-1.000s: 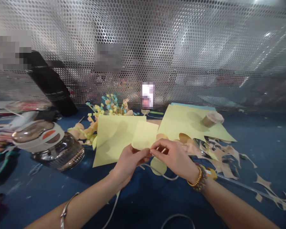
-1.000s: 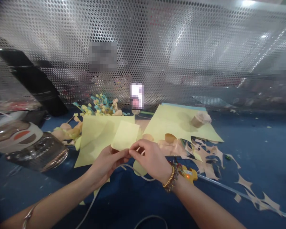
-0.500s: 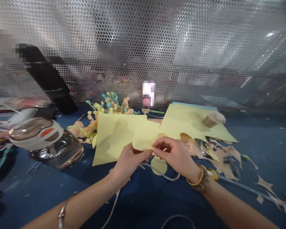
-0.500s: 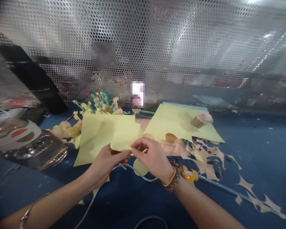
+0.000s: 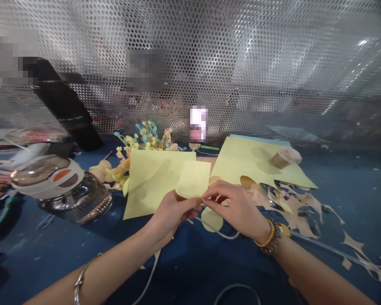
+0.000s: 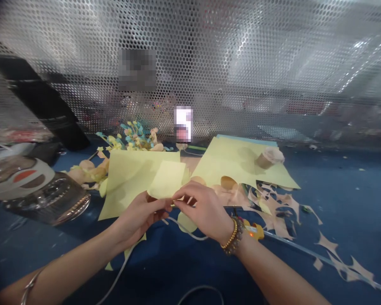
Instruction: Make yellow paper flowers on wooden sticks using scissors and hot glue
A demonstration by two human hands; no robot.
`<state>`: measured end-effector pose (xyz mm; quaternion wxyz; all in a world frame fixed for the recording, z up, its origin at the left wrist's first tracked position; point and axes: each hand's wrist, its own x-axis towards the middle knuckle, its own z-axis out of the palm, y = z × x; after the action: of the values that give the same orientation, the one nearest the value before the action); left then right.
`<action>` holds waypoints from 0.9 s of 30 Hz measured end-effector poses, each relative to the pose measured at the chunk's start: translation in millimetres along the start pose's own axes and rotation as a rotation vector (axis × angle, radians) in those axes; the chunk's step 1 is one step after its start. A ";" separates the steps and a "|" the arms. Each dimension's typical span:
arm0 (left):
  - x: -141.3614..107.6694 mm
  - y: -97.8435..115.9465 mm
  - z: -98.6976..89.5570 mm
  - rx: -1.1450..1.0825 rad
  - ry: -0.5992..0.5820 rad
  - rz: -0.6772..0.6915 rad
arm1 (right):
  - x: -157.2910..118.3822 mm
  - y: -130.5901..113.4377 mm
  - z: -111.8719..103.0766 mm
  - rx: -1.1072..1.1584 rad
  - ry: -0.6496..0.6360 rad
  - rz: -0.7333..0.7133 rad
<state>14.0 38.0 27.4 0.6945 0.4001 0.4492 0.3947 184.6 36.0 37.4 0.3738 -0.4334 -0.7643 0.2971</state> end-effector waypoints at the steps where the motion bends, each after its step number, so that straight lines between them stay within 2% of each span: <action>1: -0.1 0.7 0.2 -0.006 0.000 -0.012 | 0.1 0.3 -0.5 -0.006 0.000 -0.024; 5: -0.2 2.4 0.5 -0.007 -0.001 -0.041 | 0.1 -0.2 -2.6 -0.032 0.007 -0.105; 14: -3.2 4.8 1.9 0.059 0.024 -0.011 | -1.1 1.3 -2.1 -0.096 0.029 -0.148; 20: -3.6 7.0 2.8 0.110 0.031 0.070 | -1.6 0.3 -1.5 -0.110 0.040 -0.106; 27: -5.1 7.0 3.0 0.116 0.002 0.105 | -2.3 -1.2 -0.2 -0.076 0.056 -0.092</action>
<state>14.0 35.3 36.3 0.6482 0.4621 0.4504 0.4042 185.1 33.4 37.8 0.3917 -0.4198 -0.7834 0.2382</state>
